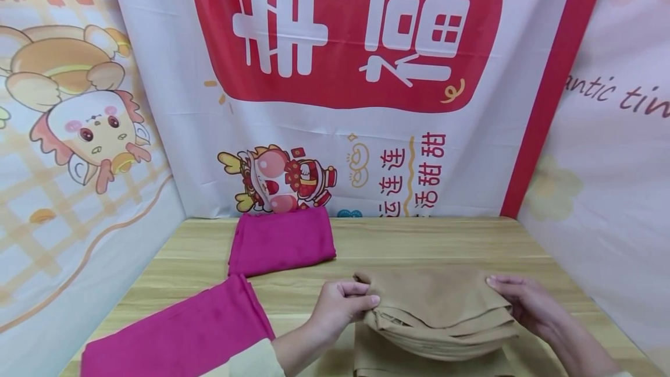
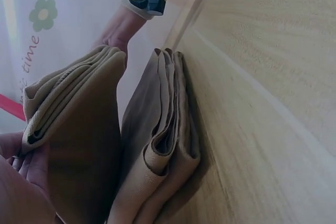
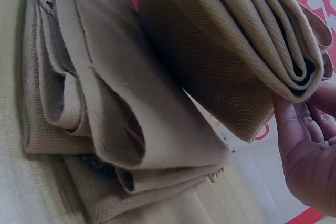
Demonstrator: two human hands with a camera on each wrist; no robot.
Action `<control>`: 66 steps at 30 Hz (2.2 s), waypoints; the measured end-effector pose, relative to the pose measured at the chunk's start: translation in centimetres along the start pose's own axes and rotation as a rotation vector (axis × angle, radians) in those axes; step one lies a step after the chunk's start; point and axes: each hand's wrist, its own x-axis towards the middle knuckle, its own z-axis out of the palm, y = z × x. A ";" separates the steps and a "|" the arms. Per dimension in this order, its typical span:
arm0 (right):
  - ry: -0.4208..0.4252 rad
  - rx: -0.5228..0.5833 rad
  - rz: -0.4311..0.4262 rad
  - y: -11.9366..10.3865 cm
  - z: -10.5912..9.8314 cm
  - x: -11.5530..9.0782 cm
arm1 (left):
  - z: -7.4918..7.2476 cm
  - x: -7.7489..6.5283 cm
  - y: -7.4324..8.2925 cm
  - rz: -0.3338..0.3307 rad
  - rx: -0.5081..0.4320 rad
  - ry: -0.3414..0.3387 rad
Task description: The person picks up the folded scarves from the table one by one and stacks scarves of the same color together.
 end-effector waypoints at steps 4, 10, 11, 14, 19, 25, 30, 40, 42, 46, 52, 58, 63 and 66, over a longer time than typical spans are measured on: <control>-0.015 0.003 0.024 0.3 -0.1 -0.1 | -0.1 -0.3 -0.3 -0.028 -0.013 -0.009; 0.007 -0.010 0.047 1.0 -0.5 -0.5 | -0.4 -0.6 -0.7 -0.048 -0.012 -0.017; 0.005 -0.007 0.047 1.1 -0.5 -0.6 | -0.5 -0.6 -0.8 -0.053 -0.011 -0.019; -0.002 -0.005 0.057 1.4 -0.7 -0.8 | -0.6 -0.7 -1.1 -0.066 -0.014 -0.026; -0.020 0.003 0.088 1.6 -0.8 -0.9 | -0.8 -0.9 -1.5 -0.076 -0.005 -0.036; -0.087 0.008 0.092 1.9 -1.0 -1.0 | -0.9 -1.4 -2.1 -0.082 0.016 -0.056; -0.128 0.021 0.105 2.3 -1.2 -1.1 | -1.2 -1.5 -2.5 -0.101 0.029 -0.054; -0.162 0.029 0.116 2.8 -1.7 -1.2 | -1.3 -1.9 -2.8 -0.150 0.044 -0.091; -0.161 0.029 0.112 2.9 -1.8 -1.3 | -1.4 -2.0 -2.9 -0.155 0.054 -0.105; -0.180 0.031 0.126 3.1 -2.1 -1.5 | -1.8 -2.0 -3.0 -0.172 0.065 -0.131; -0.200 0.040 0.147 3.4 -2.4 -1.6 | -1.9 -2.1 -3.2 -0.184 0.050 -0.138; -0.220 0.059 0.147 3.5 -2.7 -1.7 | -2.1 -2.2 -3.2 -0.209 0.029 -0.149; -0.213 0.049 0.156 3.5 -2.8 -1.8 | -2.4 -2.3 -3.3 -0.236 0.028 -0.163; -0.211 0.044 0.156 3.6 -2.8 -1.8 | -2.5 -2.3 -3.5 -0.243 0.029 -0.170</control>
